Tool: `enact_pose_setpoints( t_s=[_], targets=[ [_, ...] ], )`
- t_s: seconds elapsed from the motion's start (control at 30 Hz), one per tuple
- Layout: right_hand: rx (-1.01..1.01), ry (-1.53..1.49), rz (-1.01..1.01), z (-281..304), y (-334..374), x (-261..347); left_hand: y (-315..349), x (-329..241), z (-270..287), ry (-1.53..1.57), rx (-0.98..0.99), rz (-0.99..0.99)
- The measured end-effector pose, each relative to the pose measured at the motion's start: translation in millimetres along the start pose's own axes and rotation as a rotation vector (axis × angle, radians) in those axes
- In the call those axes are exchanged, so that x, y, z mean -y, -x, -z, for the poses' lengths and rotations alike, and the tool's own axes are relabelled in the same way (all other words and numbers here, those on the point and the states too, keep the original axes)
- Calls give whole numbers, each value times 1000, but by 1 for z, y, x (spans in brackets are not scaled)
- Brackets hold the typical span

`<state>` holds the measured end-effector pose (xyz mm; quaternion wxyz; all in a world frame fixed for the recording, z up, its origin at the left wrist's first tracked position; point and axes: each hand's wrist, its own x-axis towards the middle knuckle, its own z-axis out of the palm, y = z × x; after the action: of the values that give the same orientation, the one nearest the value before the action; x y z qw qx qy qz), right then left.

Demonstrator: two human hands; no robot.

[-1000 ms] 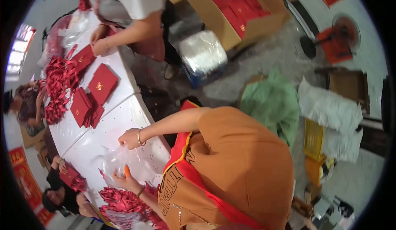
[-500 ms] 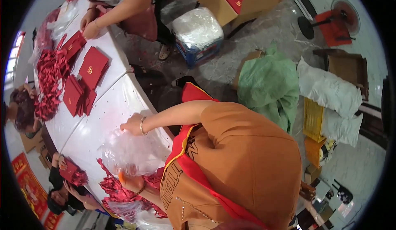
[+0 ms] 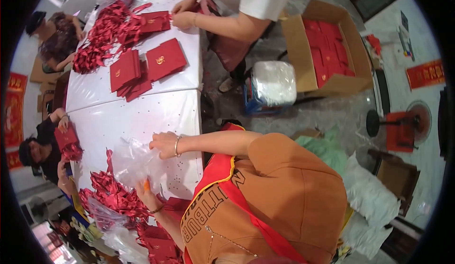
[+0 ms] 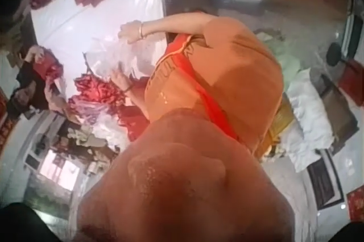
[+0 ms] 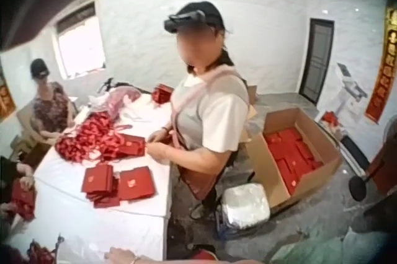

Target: Packing red envelopes or folders into plastic bags and then into a cardboard box.

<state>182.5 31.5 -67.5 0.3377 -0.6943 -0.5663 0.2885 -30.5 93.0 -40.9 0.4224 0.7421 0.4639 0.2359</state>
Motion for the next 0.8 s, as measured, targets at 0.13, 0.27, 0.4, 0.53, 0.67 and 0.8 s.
enact_pose_setpoints(
  t_s=[0.13,0.27,0.4,0.53,0.67,0.8],
  targets=[
    [186,63,-10,-12,-8,17,4,-21,-22,959,97,264],
    [173,121,-37,-8,-29,-19,-8,-6,-10,1411,276,239],
    [113,230,-80,16,-44,-68,8,-48,12,1135,45,283],
    [357,-413,-34,37,-47,-32,-9,-51,-15,66,-118,99],
    [273,-334,61,-1,-64,-20,-16,-48,-18,-163,-282,31],
    [181,267,15,30,-96,-18,-8,-10,19,-2,-332,150]
  ],
)
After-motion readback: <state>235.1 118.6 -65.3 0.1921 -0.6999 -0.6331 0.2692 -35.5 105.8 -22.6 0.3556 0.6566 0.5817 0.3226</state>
